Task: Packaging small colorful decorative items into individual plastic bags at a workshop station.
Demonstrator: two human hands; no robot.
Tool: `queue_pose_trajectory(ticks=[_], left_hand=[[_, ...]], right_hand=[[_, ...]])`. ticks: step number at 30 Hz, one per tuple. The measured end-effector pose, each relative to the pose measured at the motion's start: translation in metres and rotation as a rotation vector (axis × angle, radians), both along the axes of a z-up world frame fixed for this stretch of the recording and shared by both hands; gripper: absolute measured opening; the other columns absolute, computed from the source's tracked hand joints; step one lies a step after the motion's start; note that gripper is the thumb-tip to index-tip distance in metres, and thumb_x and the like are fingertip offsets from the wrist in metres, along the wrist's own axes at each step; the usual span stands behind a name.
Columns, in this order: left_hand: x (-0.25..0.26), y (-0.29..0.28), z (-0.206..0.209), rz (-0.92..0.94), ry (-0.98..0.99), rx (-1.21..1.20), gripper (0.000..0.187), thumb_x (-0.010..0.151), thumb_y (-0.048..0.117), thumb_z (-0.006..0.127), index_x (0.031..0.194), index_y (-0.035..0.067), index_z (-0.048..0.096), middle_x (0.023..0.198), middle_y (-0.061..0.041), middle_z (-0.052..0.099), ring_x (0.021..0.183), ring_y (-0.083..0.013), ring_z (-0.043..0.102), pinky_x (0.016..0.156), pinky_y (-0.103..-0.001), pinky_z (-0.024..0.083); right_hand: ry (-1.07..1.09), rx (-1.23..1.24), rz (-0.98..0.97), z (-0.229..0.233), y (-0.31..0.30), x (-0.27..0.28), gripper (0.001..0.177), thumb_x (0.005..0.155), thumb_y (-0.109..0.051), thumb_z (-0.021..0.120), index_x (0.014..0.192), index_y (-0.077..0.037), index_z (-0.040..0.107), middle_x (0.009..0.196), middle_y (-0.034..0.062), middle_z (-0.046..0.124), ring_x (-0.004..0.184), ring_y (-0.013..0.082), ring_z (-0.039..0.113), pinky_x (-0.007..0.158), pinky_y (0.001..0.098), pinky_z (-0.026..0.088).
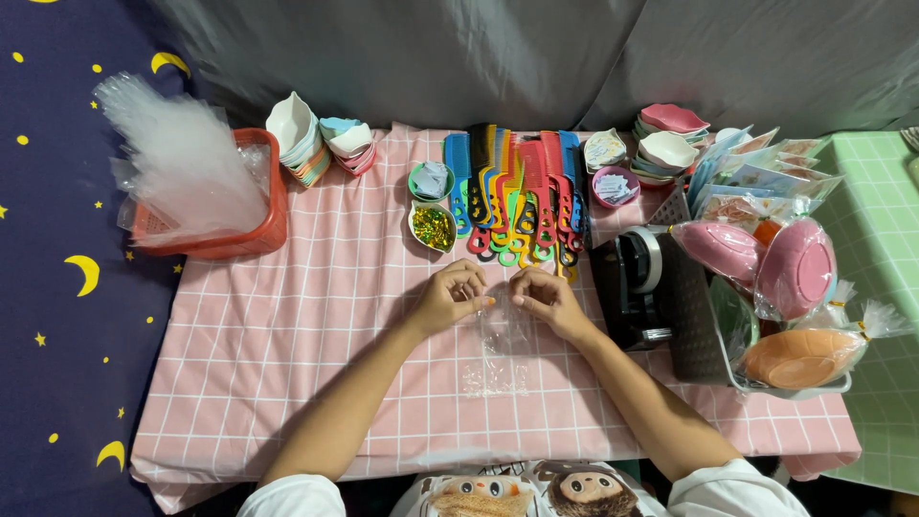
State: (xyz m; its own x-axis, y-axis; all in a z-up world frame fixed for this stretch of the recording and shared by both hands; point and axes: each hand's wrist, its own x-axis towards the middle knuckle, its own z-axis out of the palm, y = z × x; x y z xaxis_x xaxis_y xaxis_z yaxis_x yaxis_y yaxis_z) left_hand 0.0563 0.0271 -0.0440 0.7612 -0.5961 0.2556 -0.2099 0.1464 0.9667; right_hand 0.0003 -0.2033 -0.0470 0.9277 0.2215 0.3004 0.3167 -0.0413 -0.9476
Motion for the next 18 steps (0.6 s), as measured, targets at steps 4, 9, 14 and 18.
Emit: queue_pose_trajectory(ticks=[4, 9, 14, 18], left_hand=[[0.002, 0.002, -0.003, -0.019, 0.029, -0.038, 0.02, 0.079, 0.012, 0.085, 0.077, 0.004, 0.066, 0.1, -0.009, 0.063, 0.067, -0.0071, 0.056, 0.054, -0.015, 0.048], [0.003, 0.0, -0.008, -0.016, -0.015, -0.036, 0.018, 0.085, 0.012, 0.081, 0.076, 0.007, 0.066, 0.08, -0.004, 0.061, 0.063, -0.0053, 0.047, 0.052, -0.015, 0.039], [0.003, 0.005, 0.0, 0.006, -0.108, 0.148, 0.017, 0.086, 0.019, 0.08, 0.08, 0.008, 0.067, 0.084, -0.005, 0.066, 0.068, -0.011, 0.057, 0.057, -0.021, 0.049], [0.005, 0.008, 0.003, -0.006, -0.112, 0.241, 0.021, 0.086, 0.025, 0.079, 0.094, 0.01, 0.067, 0.102, -0.009, 0.069, 0.076, -0.0172, 0.065, 0.067, -0.029, 0.057]], right_hand=[[0.026, 0.003, 0.04, 0.004, 0.003, -0.004, 0.015, 0.087, -0.012, 0.076, 0.079, -0.001, 0.069, 0.087, 0.0142, 0.067, 0.081, 0.0196, 0.056, 0.075, 0.0336, 0.045], [0.097, 0.062, 0.054, -0.009, -0.004, -0.001, 0.021, 0.088, -0.011, 0.075, 0.073, -0.001, 0.065, 0.079, 0.012, 0.063, 0.077, 0.0188, 0.055, 0.071, 0.0323, 0.044], [0.099, 0.084, 0.032, -0.01, -0.007, 0.004, 0.02, 0.088, -0.01, 0.075, 0.074, 0.0, 0.064, 0.077, 0.0123, 0.065, 0.076, 0.0192, 0.057, 0.073, 0.0313, 0.044], [0.06, 0.093, -0.007, 0.006, -0.004, 0.003, 0.02, 0.087, -0.011, 0.076, 0.074, -0.001, 0.065, 0.089, 0.0161, 0.069, 0.08, 0.0192, 0.058, 0.076, 0.0317, 0.043]])
